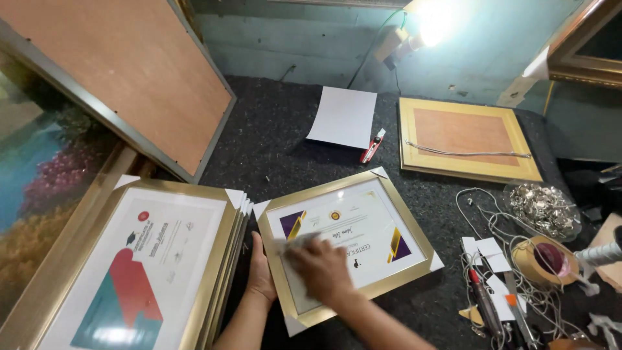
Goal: Assembling certificates into picture frames by cleaning the glass, inserting the document, and securing the backing with a point driver.
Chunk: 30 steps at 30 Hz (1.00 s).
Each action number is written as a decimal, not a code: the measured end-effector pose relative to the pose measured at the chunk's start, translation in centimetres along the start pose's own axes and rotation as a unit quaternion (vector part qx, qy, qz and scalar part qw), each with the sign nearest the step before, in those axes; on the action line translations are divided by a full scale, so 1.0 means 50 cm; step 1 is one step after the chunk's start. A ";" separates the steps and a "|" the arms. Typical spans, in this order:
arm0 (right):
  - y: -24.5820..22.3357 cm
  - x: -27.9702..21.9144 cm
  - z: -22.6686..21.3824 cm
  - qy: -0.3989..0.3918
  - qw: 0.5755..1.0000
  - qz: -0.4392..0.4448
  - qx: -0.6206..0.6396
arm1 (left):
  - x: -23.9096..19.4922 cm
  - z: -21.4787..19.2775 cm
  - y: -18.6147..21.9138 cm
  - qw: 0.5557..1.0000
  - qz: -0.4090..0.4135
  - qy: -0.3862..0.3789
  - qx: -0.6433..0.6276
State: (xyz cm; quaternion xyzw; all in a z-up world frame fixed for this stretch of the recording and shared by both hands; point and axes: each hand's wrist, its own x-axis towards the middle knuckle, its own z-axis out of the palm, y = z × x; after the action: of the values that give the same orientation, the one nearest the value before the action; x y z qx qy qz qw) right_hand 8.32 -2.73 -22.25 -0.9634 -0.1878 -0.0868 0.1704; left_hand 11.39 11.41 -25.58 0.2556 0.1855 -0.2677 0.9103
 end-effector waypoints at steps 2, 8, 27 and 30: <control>0.071 0.041 -0.043 0.060 0.995 0.079 -0.019 | 0.022 -0.013 0.003 1.000 -0.013 -0.003 -0.007; 0.260 0.083 -0.044 0.102 0.866 0.471 -0.136 | -0.013 0.038 0.025 0.997 -0.059 0.030 -0.040; 0.142 0.101 -0.089 0.049 0.878 0.468 -0.088 | -0.040 0.077 0.046 0.995 -0.068 0.043 -0.065; 0.020 0.113 -0.028 0.108 0.954 0.273 -0.055 | -0.025 0.062 0.039 0.995 -0.064 0.039 -0.063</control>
State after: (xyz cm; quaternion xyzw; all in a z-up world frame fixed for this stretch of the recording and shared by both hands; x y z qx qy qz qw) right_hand 13.74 -2.23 -19.96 -0.9708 0.1072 -0.1504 0.1533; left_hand 12.14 11.57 -21.81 0.1952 0.2538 -0.3032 0.8975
